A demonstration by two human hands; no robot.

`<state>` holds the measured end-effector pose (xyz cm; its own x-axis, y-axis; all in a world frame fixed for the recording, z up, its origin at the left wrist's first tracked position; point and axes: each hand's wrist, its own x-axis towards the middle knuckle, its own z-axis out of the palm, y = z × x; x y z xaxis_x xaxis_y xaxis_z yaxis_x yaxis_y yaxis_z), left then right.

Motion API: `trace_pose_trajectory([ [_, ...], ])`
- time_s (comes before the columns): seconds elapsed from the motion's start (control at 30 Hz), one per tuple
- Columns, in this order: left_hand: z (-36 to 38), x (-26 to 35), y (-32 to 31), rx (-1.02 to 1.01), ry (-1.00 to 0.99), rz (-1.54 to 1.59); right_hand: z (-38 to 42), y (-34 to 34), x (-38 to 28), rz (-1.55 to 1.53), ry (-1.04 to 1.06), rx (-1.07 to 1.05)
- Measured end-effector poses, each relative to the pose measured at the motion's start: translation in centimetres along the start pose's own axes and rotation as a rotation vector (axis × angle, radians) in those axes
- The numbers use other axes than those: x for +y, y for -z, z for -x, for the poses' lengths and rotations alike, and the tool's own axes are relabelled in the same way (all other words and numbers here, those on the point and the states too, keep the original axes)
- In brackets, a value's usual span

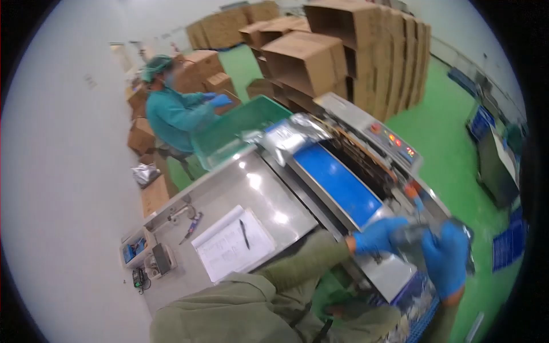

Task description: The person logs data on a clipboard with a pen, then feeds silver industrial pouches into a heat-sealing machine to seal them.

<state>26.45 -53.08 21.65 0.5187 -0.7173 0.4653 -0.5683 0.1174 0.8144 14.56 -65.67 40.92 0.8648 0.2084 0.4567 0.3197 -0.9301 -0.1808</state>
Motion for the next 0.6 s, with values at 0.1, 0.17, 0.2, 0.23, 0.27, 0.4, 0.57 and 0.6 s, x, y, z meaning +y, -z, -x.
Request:
trace_pose_trajectory([
  [0.1,0.5,-3.2,2.7,-0.062,0.105,-0.025,-2.6,-3.3,0.4,-0.114,0.079,0.048],
  [0.17,0.7,-4.9,2.8,-0.069,0.495,0.187,-2.1,-2.7,0.7,-0.049,-0.020,0.241],
  [0.2,1.3,-6.5,2.8,-0.052,0.401,0.261,-0.5,-2.1,1.7,-0.062,-0.162,0.302],
  [0.23,1.7,-8.2,2.4,-0.006,0.319,0.317,0.9,-1.8,2.6,-0.098,-0.277,0.372],
  [0.27,0.9,-8.3,1.7,-0.052,0.344,0.398,1.8,-1.8,3.4,-0.156,-0.370,0.453],
  [0.4,0.7,-8.9,4.3,-0.154,0.202,-0.033,5.8,-8.0,7.9,-0.334,-0.720,0.233],
  [0.57,-0.5,-8.5,2.6,-0.228,0.230,0.235,7.7,-11.7,12.1,-0.395,-0.656,0.312],
  [0.6,-0.3,-7.8,3.0,-0.160,0.183,0.166,8.3,-11.7,12.6,-0.306,-0.685,0.280],
])
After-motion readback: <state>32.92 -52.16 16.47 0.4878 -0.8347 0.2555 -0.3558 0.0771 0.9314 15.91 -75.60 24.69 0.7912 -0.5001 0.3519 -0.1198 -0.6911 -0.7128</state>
